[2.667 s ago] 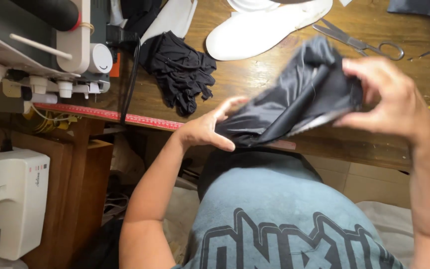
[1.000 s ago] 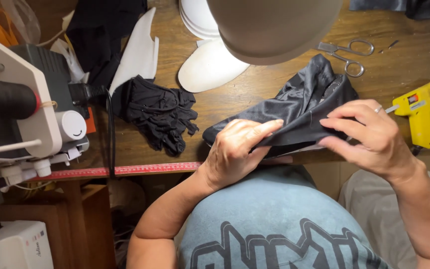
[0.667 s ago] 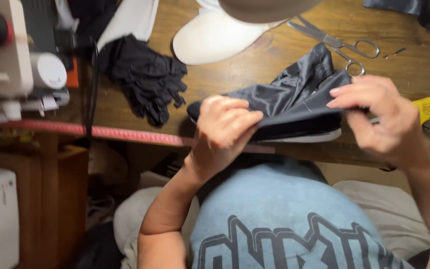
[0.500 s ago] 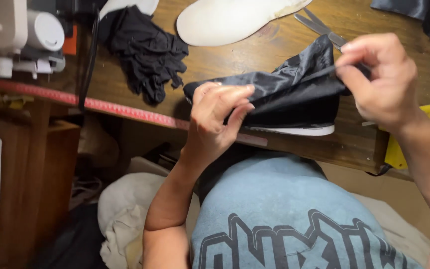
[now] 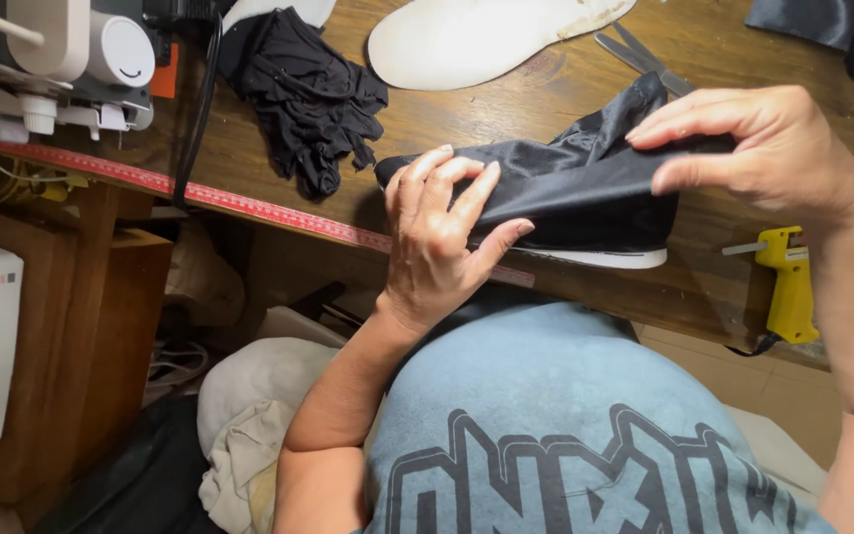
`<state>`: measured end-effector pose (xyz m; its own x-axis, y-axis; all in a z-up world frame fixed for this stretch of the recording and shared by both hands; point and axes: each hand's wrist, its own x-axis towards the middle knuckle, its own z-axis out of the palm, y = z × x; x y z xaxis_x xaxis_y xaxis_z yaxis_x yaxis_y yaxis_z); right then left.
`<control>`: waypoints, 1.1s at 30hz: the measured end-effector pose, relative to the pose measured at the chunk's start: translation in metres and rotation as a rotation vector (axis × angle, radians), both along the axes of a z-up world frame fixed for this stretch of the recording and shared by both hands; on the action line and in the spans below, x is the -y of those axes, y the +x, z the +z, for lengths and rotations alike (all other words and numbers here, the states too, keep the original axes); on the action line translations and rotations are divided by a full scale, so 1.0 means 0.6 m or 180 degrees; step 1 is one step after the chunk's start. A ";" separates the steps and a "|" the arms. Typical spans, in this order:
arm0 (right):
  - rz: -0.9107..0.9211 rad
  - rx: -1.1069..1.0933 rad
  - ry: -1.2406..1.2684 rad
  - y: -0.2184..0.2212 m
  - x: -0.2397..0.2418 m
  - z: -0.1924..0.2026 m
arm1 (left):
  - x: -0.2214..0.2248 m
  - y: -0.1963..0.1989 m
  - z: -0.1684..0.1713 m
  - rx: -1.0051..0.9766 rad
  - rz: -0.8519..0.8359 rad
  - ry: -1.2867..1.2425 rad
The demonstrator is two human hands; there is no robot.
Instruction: Fitting and securing a fabric upper onto a shoe last by hand
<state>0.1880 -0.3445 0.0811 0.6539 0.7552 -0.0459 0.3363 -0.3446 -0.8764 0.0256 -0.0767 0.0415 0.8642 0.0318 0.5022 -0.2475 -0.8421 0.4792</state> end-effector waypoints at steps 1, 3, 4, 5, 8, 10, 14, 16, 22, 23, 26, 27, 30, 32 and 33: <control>0.0025 -0.0047 -0.0136 0.002 0.000 0.003 | 0.001 0.002 -0.002 -0.0065 0.0081 0.0020; 0.0189 0.0165 -0.0238 0.007 -0.004 0.012 | -0.003 0.006 0.002 0.0027 -0.0030 0.0024; 0.0352 0.0369 -0.0342 0.005 -0.003 0.014 | -0.003 0.005 0.003 0.0114 -0.0144 0.0026; 0.0330 0.0337 -0.0347 0.001 -0.004 0.014 | -0.002 0.001 0.004 0.0084 -0.0168 0.0018; 0.0337 0.0643 -0.0570 0.001 -0.009 0.014 | -0.004 0.002 0.008 0.0143 -0.0384 -0.0057; 0.0302 0.0766 -0.0564 -0.002 -0.011 0.005 | -0.005 0.002 0.009 0.0008 -0.0384 -0.0256; 0.0222 0.0781 -0.0575 -0.010 -0.012 0.014 | -0.007 0.003 0.005 -0.0043 -0.0431 -0.0466; 0.0292 0.0819 -0.0164 -0.007 -0.015 0.022 | -0.006 0.006 0.009 -0.0190 -0.0373 -0.0524; -0.0496 0.0040 -0.1217 0.006 -0.034 0.004 | -0.007 0.016 0.016 -0.0253 -0.0179 -0.0447; -0.0504 0.0034 -0.1216 0.006 -0.030 -0.008 | -0.007 0.015 0.016 -0.0258 -0.0188 -0.0446; -0.0425 0.0270 -0.1120 0.012 -0.021 -0.027 | -0.014 0.015 0.018 -0.0251 -0.0256 -0.0498; -0.0349 0.0118 -0.1001 0.013 -0.018 -0.023 | -0.020 0.014 0.019 -0.0330 -0.0387 -0.0632; -0.0078 0.0107 -0.0753 0.012 0.001 -0.023 | -0.037 0.007 0.013 -0.0475 -0.0632 -0.0825; 0.0118 0.0262 -0.0620 0.007 0.009 -0.018 | -0.046 0.001 0.013 -0.0528 -0.0744 -0.0879; 0.0235 0.0334 -0.0356 0.002 0.009 -0.010 | -0.049 -0.002 0.015 -0.0543 -0.0711 -0.0884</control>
